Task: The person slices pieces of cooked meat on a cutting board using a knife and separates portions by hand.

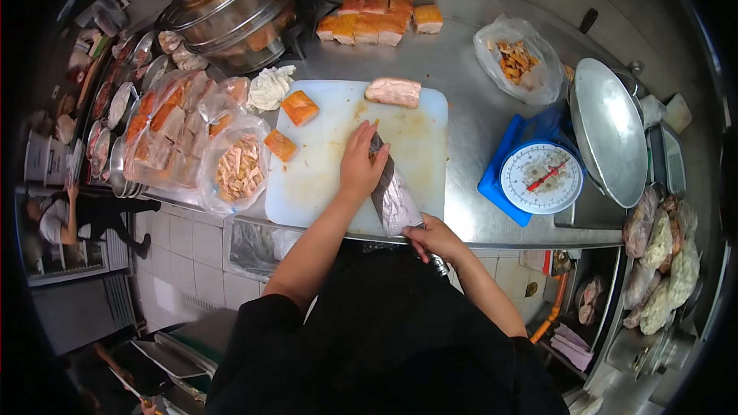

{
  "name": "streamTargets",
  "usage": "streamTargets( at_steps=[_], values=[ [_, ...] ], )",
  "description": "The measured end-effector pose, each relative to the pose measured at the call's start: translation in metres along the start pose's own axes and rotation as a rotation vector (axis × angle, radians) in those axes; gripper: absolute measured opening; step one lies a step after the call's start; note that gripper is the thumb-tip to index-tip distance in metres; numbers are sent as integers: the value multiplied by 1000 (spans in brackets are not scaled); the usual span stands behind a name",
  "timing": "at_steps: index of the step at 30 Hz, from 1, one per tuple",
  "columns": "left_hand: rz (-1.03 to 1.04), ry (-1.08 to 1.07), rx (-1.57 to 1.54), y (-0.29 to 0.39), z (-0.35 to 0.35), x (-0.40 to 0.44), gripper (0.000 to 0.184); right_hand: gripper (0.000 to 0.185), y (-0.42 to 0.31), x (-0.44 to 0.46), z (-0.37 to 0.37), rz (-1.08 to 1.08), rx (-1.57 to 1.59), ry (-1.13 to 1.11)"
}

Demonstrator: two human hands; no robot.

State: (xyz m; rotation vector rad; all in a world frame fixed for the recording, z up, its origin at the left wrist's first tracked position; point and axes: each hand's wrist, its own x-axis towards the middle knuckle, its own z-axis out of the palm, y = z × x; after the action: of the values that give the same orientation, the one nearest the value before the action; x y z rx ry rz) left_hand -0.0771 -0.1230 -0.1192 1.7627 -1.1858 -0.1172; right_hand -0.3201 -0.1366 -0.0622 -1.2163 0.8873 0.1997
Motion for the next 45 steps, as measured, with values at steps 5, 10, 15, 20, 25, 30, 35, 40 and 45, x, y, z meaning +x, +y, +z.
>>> streamTargets(
  at_steps=[5, 10, 15, 20, 25, 30, 35, 40, 45],
  values=[
    [15, 127, 17, 2, -11, 11, 33, 25, -29, -25, 6, -8, -112, 18],
    [-667, 143, -771, -6, -13, 38, 21, 23, -47, -69, -4, -37, -115, 116],
    [-1061, -204, -1394, 19, 21, 52, 28, 22, -7, -93, -29, -87, 87, 304],
    [-998, -472, -1450, 73, 111, 106, 34, 21, 30, -106, -41, 7, 216, 394],
    [-822, -547, -1551, 140, 242, 224, 35, 21, 32, -119, -40, 27, 206, 461],
    [-795, -488, -1037, 196, 304, 329, 70, 24, 39, -127, -48, 47, 207, 493],
    [-102, -803, -474, 158, 253, 347, 80, 25, 44, -133, -60, 37, 170, 472],
    [167, -943, 127, 70, 110, 321, 64, 23, 29, -116, -78, 43, 111, 360],
    [142, -877, 425, 10, 25, 202, 43, 24, 11, -83, -76, 39, 29, 273]
  ],
)
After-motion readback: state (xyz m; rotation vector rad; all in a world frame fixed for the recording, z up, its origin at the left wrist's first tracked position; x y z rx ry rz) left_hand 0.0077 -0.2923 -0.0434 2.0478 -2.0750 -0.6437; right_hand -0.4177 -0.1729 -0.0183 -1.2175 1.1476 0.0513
